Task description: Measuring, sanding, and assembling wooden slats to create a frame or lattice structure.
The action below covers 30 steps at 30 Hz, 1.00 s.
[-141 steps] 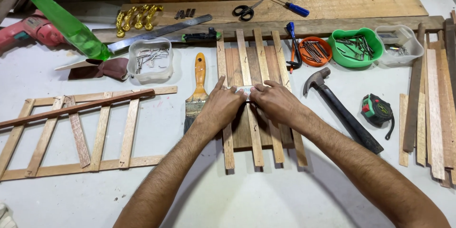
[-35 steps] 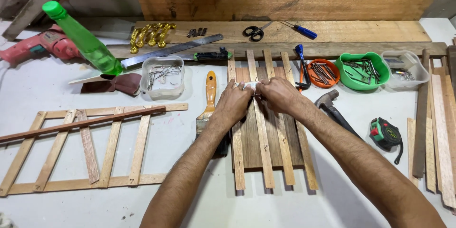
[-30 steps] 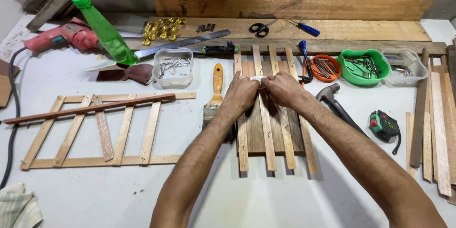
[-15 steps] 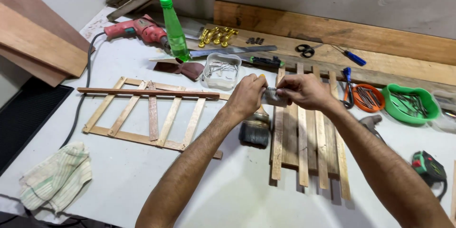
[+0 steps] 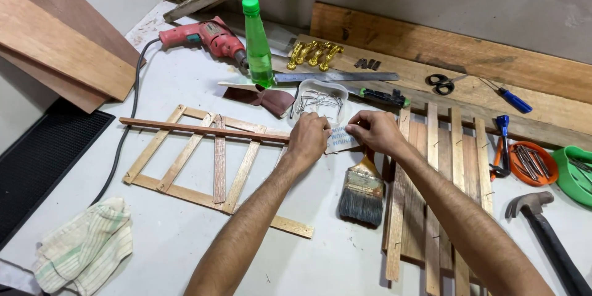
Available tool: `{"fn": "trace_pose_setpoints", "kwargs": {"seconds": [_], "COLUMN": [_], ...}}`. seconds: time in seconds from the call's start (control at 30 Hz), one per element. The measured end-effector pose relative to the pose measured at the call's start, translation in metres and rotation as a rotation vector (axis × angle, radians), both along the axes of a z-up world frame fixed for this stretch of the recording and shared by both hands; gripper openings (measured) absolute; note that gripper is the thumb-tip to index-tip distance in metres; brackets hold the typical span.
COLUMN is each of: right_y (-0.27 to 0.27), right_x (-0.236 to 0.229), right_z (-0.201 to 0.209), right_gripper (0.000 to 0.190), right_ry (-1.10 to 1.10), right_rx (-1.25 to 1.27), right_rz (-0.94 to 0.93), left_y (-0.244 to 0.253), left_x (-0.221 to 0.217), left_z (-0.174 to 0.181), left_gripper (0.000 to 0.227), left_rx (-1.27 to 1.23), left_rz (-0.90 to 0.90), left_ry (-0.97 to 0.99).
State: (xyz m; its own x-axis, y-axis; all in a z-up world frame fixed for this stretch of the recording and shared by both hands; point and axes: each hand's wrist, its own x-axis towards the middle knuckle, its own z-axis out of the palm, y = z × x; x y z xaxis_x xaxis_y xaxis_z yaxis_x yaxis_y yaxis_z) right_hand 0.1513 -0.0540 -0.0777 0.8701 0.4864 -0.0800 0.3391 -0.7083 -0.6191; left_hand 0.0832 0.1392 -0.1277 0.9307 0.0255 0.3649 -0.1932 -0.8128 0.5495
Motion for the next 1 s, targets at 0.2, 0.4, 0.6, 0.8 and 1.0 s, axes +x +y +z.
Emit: {"fn": "trace_pose_setpoints", "kwargs": {"seconds": [0.2,0.4,0.6,0.8,1.0], "right_y": [-0.005,-0.009,0.049,0.132,0.163], "right_x": [0.026,0.04,-0.003,-0.033,-0.042], "right_z": [-0.027,-0.024,0.023,0.013,-0.032], "right_gripper": [0.021,0.024,0.022,0.029,0.01], "right_ry": [-0.204,-0.344,-0.426,-0.22,-0.455], "right_rx": [-0.079,-0.13,0.02,-0.1,-0.318], "right_rz": [0.094,0.04,0.138,0.499,0.557], "left_y": [0.012,0.043,0.099,0.183,0.233], "left_x": [-0.003,-0.033,-0.061,-0.088,-0.11], "left_z": [-0.006,0.022,0.039,0.031,0.016], "left_gripper": [0.014,0.013,0.019,0.031,0.032], "left_rx": [0.022,0.025,0.107,0.285,0.337], "left_rz": [0.025,0.08,0.137,0.324,0.444], "left_ry": [0.014,-0.028,-0.029,0.206,0.353]}}
